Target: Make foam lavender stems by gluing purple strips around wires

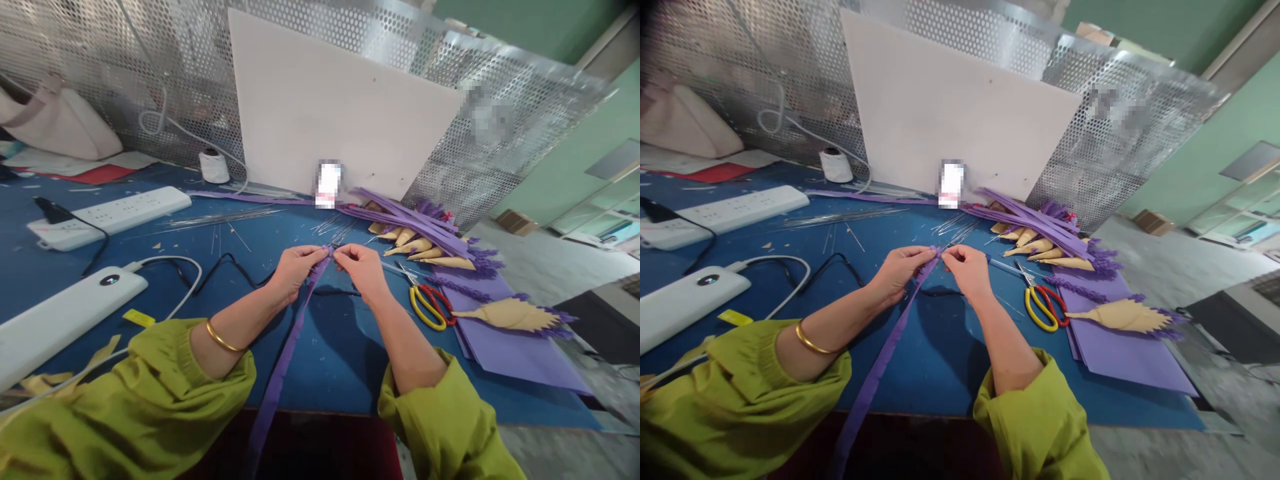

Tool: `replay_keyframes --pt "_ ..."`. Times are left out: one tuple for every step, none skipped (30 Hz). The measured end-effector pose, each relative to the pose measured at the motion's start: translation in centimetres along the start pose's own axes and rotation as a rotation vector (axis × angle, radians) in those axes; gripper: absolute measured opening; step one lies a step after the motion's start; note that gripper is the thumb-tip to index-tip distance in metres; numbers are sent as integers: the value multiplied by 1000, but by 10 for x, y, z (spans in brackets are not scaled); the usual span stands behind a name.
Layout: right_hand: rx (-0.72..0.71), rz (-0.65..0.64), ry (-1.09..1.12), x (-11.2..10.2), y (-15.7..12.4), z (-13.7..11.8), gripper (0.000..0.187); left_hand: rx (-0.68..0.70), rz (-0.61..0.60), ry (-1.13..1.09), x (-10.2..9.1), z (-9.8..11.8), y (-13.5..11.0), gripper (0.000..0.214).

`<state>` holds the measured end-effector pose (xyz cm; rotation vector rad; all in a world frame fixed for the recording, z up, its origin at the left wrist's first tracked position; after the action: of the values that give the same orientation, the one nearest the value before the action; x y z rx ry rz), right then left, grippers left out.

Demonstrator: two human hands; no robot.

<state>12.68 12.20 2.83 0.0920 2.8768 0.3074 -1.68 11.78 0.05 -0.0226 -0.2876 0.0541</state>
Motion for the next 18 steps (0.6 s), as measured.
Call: replay_keyframes --pt "7 -3 3 0 0 1 14 12 4 11 0 1 0 29" --pt "20 -9 13 0 1 2 15 16 2 18 0 1 0 29" --pt "33 -18 26 0 1 3 16 17 -4 22 1 1 1 29" --pt "45 -28 36 0 1 4 16 16 -12 25 1 0 1 29" --pt "54 -39 44 0 2 5 17 14 -17 27 1 0 1 29" --pt "63 -55 52 1 2 5 17 10 -23 26 2 -1 1 29" --pt "74 -71 63 2 2 6 18 4 -26 20 2 -2 1 29" --pt "86 -86 75 2 2 6 18 -1 -26 14 1 -2 1 29" --pt "98 -98 88 3 2 7 19 -7 -26 7 1 -3 1 30" --pt "109 -106 101 4 2 7 19 -13 -29 2 1 -3 1 30" --pt "117 -108 110 4 2 8 19 -20 -32 1 1 -3 1 30" --pt "120 -105 115 4 2 8 19 -28 -36 2 1 -4 1 30" --pt "120 -96 117 3 2 7 19 -38 -42 2 1 -4 2 31" --pt "116 -86 117 3 2 6 18 -54 -51 -3 2 -5 2 32" --pt "111 -74 117 2 2 6 18 -75 -59 -15 2 -6 1 33" --pt "105 -60 116 1 2 5 18 -99 -67 -32 3 -6 1 34" --pt "100 -45 114 0 3 4 18 -126 -74 -49 3 -7 1 35" --pt "93 -30 109 -1 3 4 17 -153 -79 -57 3 -8 1 35"
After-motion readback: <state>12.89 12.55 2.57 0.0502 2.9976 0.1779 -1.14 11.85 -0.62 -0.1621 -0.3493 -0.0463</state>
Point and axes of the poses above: each hand's wrist, its own y-axis towards the middle knuckle, its own x-axis out of the palm, z = x × y, the point moved 7 cm from there along y, towards the middle knuckle, and after that the axes turned 4 degrees about z, right-handed, at the moved point
